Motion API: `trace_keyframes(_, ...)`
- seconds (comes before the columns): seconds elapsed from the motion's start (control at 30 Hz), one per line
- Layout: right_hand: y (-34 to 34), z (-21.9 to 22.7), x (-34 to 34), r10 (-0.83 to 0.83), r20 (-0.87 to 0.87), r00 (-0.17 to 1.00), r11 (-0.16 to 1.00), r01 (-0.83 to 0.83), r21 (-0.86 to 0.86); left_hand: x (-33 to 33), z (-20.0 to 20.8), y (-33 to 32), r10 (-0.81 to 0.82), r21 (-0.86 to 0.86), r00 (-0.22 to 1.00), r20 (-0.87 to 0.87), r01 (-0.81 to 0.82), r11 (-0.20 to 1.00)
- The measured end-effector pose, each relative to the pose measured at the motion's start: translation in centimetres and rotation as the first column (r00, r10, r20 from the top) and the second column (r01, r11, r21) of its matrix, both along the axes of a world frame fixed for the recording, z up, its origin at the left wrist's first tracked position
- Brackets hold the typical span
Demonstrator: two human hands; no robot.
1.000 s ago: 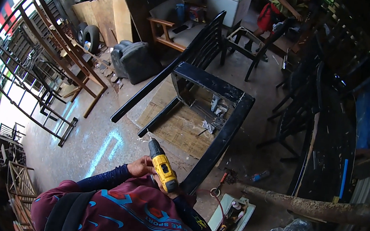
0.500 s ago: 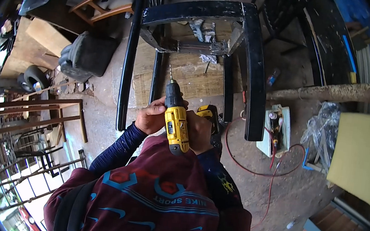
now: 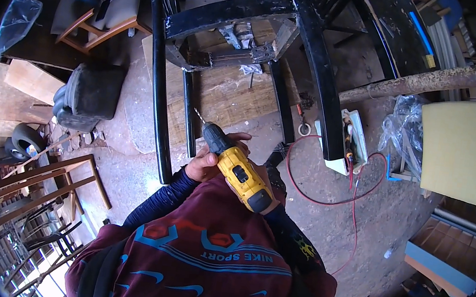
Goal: Assembling or repairing a wooden chair using a nail gun and a power drill.
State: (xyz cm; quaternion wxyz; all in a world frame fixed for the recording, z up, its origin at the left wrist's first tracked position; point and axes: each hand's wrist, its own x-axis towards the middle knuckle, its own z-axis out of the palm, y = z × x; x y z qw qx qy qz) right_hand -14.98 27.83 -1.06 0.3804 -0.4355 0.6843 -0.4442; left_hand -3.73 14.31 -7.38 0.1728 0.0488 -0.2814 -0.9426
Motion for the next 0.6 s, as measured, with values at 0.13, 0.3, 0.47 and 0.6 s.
trace_keyframes(0.13, 0.9, -1.9, -0.5, 0.005, -0.005, 1.000, 0.998, -0.005, -0.068, -0.6, 1.6, 0.2, -0.007, 0.036, 0.999, 0.050, 0.005, 0.999)
trace_keyframes(0.3, 1.6, -1.8, -0.6, 0.022, -0.058, 0.998, 0.994, -0.015, 0.113, -1.0, 1.2, 0.0, -0.062, 0.006, 0.997, 0.049, 0.062, 0.998)
trace_keyframes(0.47, 1.7, -2.0, -1.3, 0.018, 0.023, 1.000, 0.998, -0.019, 0.054, -2.4, 0.3, 1.0, -0.067, 0.095, 0.998, 0.015, 0.065, 0.993)
trace_keyframes(0.6, 2.7, -2.4, -0.8, -0.039, -0.131, 0.991, 0.995, 0.051, 0.089, -2.8, 0.5, 1.2, -0.115, 0.094, 0.993, -0.023, 0.116, 0.989)
